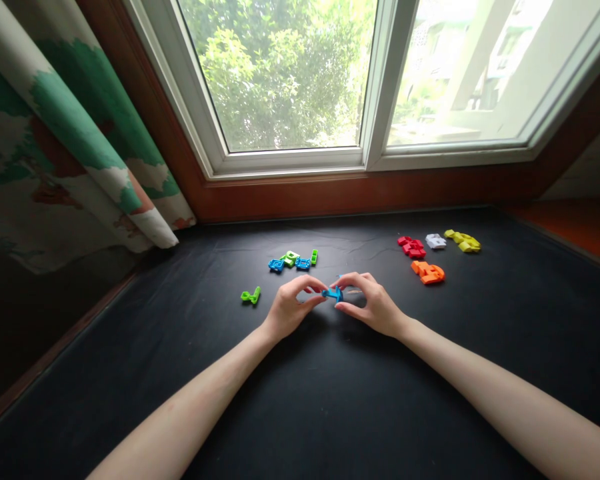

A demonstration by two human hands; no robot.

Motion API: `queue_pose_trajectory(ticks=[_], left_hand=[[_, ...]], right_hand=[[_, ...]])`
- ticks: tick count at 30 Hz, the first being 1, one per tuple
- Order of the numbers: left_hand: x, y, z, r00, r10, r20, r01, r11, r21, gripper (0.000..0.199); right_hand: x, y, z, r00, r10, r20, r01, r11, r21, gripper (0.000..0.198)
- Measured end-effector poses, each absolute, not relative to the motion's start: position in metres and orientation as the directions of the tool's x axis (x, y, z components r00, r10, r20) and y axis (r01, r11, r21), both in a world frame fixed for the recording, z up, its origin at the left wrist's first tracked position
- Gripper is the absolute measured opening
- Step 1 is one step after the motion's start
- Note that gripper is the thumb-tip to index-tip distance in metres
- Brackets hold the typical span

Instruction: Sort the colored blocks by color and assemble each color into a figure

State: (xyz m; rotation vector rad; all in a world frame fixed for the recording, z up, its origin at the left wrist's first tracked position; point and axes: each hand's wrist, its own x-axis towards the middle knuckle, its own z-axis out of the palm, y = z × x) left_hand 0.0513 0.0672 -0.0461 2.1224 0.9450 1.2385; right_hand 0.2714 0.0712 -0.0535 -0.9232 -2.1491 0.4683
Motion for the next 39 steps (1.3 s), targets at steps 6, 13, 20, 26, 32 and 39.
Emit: queue_pose_trajectory(ticks=[6, 13, 20, 26, 32, 39], left_hand=[[0.053, 0.067, -0.046, 0.331, 0.802, 0.497, 0.332, -0.592, 0.734, 0.009], [0.052, 0.067, -0.046, 0.345, 0.814, 0.467, 0.342, -0.573, 0.745, 0.009], [0.052, 0.069, -0.049, 0.301, 0.847, 0.437, 0.356, -0.525, 0.773, 0.015], [0.051, 0.07, -0.051, 0.319, 0.863, 0.392, 0.446, -0.502, 0.741, 0.012], [0.051, 0.068, -0.055, 0.395, 0.818, 0.419, 0.526, -0.575, 0.627, 0.012], [0.053, 0.066, -0.053, 0.524, 0.69, 0.5, 0.61, -0.713, 0.345, 0.016]], right_hand=[[0.27, 0.071, -0.055, -0.458, 0.718, 0.524, 0.462, 0.696, -0.55, 0.03], [0.27, 0.072, -0.057, -0.441, 0.714, 0.544, 0.459, 0.7, -0.546, 0.031], [0.273, 0.076, -0.053, -0.317, 0.771, 0.553, 0.519, 0.629, -0.579, 0.026], [0.295, 0.104, -0.06, -0.057, 0.862, 0.504, 0.594, 0.435, -0.677, 0.025], [0.307, 0.119, -0.074, -0.038, 0.893, 0.447, 0.738, 0.327, -0.59, 0.023], [0.304, 0.118, -0.075, -0.123, 0.895, 0.43, 0.823, 0.334, -0.46, 0.022]])
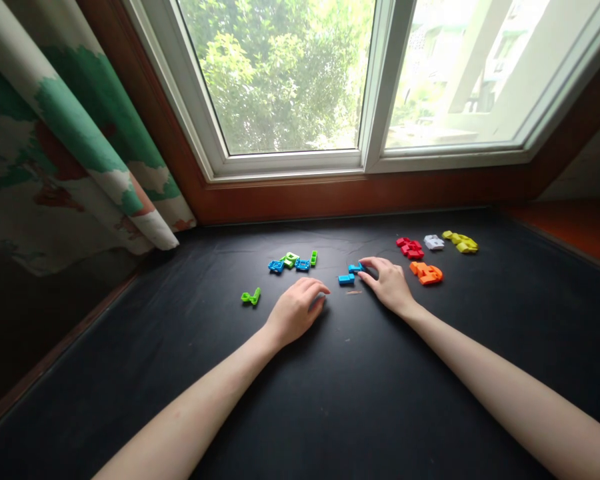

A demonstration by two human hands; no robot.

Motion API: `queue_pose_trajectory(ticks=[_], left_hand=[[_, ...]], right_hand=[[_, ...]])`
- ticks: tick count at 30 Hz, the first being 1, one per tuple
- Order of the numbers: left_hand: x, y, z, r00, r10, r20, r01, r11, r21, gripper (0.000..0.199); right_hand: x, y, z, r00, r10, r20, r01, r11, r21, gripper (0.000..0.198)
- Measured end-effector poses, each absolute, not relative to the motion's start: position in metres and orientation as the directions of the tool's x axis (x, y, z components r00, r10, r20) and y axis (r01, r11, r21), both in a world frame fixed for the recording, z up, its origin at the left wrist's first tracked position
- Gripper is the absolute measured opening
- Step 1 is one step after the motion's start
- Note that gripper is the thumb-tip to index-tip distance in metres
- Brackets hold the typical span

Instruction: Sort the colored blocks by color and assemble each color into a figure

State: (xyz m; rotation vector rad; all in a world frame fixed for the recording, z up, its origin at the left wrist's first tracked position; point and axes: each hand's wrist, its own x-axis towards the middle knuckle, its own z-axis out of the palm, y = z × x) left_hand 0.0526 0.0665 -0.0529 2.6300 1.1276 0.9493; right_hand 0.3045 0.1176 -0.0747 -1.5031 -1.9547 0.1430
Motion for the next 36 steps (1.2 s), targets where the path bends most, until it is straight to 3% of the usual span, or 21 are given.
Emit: queue_pose_trajectory(ticks=[5, 10, 16, 22, 27, 31, 36], left_hand=[[0.044, 0.077, -0.051, 0.51, 0.742, 0.435, 0.779, -0.613, 0.132, 0.029], [0.034, 0.089, -0.052, 0.402, 0.836, 0.374, 0.877, -0.469, 0.107, 0.052], [0.031, 0.093, -0.056, 0.363, 0.842, 0.399, 0.868, -0.461, 0.186, 0.047], [0.029, 0.094, -0.056, 0.375, 0.824, 0.423, 0.844, -0.493, 0.211, 0.02], [0.029, 0.091, -0.053, 0.396, 0.798, 0.454, 0.819, -0.531, 0.219, 0.014], [0.033, 0.084, -0.053, 0.354, 0.792, 0.498, 0.743, -0.561, 0.365, 0.014], [0.04, 0.078, -0.056, 0.303, 0.796, 0.524, 0.579, -0.59, 0.562, 0.028]], right_hand=[[0.303, 0.117, -0.073, -0.117, 0.894, 0.433, 0.817, 0.335, -0.47, 0.024], [0.302, 0.117, -0.073, -0.1, 0.883, 0.458, 0.762, 0.364, -0.535, 0.025], [0.304, 0.118, -0.075, -0.087, 0.87, 0.485, 0.737, 0.384, -0.556, 0.025], [0.303, 0.116, -0.073, -0.079, 0.864, 0.497, 0.731, 0.389, -0.56, 0.026], [0.302, 0.114, -0.07, -0.069, 0.855, 0.514, 0.734, 0.393, -0.554, 0.027], [0.298, 0.108, -0.065, -0.082, 0.818, 0.569, 0.727, 0.44, -0.528, 0.026], [0.287, 0.094, -0.059, -0.218, 0.728, 0.65, 0.687, 0.587, -0.428, 0.024]])
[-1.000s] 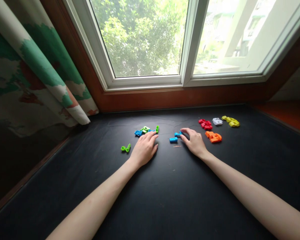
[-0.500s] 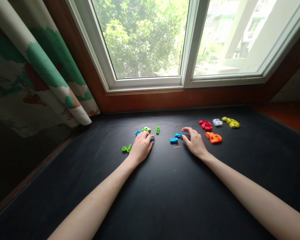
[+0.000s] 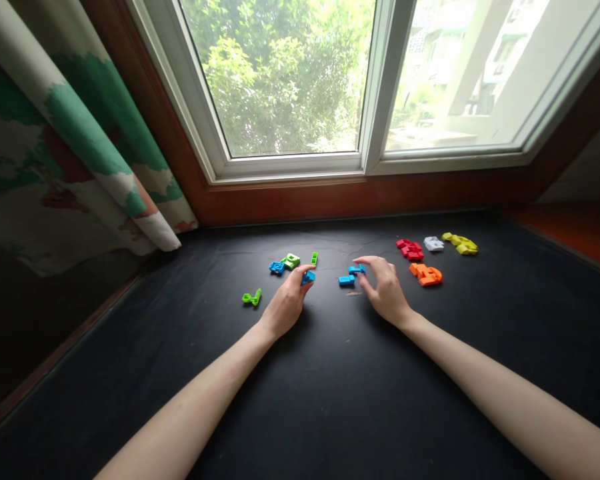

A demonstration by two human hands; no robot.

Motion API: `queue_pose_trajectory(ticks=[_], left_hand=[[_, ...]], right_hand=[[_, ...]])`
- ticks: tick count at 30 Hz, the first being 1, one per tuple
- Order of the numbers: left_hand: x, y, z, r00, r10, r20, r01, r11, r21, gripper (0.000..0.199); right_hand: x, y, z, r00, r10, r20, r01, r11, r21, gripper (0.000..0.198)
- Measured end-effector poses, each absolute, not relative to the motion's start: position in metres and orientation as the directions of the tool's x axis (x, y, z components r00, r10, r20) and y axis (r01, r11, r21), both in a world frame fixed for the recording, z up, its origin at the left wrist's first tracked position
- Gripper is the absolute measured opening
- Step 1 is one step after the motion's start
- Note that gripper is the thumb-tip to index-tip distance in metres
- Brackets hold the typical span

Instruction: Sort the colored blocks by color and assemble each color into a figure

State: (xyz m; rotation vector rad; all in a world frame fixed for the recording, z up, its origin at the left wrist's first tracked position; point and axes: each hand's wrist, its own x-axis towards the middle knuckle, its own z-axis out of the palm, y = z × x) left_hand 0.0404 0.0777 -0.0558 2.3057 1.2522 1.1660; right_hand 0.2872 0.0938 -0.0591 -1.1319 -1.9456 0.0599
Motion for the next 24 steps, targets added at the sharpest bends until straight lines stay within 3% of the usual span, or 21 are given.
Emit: queue_pose_trajectory(ticks=[5, 10, 18, 24], left_hand=[[0.047, 0.074, -0.056, 0.239, 0.864, 0.444, 0.419, -0.504, 0.755, 0.03], [0.054, 0.069, -0.053, 0.343, 0.91, 0.232, 0.166, -0.302, 0.939, 0.037], [0.055, 0.069, -0.049, 0.456, 0.882, 0.118, 0.06, -0.163, 0.985, 0.04], [0.055, 0.07, -0.051, 0.489, 0.863, 0.125, 0.109, -0.204, 0.973, 0.039]], right_hand=[[0.277, 0.081, -0.053, -0.395, 0.633, 0.666, 0.619, 0.719, -0.316, 0.023], [0.273, 0.075, -0.05, -0.492, 0.57, 0.658, 0.56, 0.786, -0.262, 0.025], [0.271, 0.073, -0.051, -0.526, 0.556, 0.644, 0.545, 0.801, -0.248, 0.02], [0.27, 0.072, -0.052, -0.537, 0.537, 0.651, 0.55, 0.808, -0.213, 0.016]])
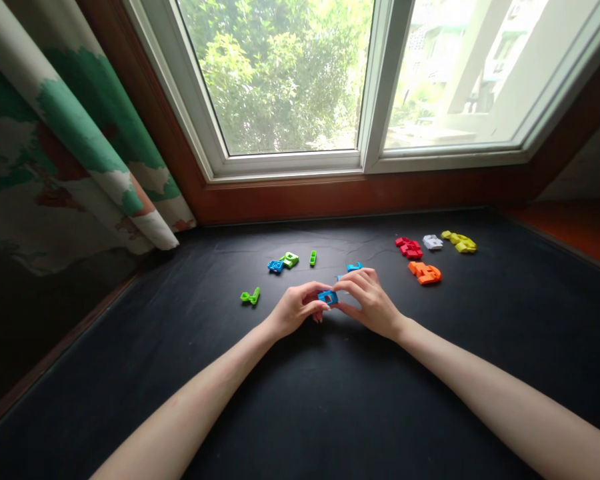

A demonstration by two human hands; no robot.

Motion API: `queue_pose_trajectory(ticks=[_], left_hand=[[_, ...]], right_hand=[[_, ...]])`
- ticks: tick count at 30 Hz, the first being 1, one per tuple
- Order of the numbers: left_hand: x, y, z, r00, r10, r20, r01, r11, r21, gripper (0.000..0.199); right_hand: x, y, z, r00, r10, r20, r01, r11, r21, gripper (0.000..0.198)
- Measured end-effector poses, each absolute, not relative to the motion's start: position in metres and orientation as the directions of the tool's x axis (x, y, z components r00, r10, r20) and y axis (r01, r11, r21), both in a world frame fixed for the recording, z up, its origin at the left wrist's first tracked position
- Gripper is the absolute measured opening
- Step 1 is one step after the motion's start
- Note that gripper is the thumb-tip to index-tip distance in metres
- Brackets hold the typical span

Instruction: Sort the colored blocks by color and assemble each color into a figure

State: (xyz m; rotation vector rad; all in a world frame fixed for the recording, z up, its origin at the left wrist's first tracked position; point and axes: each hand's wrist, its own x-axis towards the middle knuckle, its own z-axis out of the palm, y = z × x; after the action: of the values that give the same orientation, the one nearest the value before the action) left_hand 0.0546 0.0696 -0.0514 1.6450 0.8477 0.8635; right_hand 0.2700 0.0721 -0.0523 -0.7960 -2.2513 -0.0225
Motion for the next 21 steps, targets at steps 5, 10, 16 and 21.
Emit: queue_pose_trajectory(ticks=[5, 10, 16, 21], left_hand=[[0.055, 0.0704, -0.0508, 0.528, 0.832, 0.168, 0.114, -0.266, 0.957, 0.047], [0.0549, 0.0722, -0.0509, 0.554, 0.809, 0.198, 0.095, -0.298, 0.95, 0.05], [0.0557, 0.071, -0.0508, 0.544, 0.822, 0.17, 0.091, -0.259, 0.962, 0.041], [0.057, 0.0713, -0.0535, 0.457, 0.879, 0.138, 0.104, -0.207, 0.973, 0.036]], right_hand=[[0.272, 0.0729, -0.0526, -0.516, 0.554, 0.654, 0.562, 0.795, -0.229, 0.016], [0.273, 0.0745, -0.0522, -0.488, 0.573, 0.658, 0.546, 0.789, -0.281, 0.017], [0.2734, 0.0742, -0.0522, -0.433, 0.591, 0.68, 0.522, 0.78, -0.345, 0.015], [0.2719, 0.0731, -0.0527, -0.463, 0.58, 0.671, 0.511, 0.793, -0.333, 0.011]])
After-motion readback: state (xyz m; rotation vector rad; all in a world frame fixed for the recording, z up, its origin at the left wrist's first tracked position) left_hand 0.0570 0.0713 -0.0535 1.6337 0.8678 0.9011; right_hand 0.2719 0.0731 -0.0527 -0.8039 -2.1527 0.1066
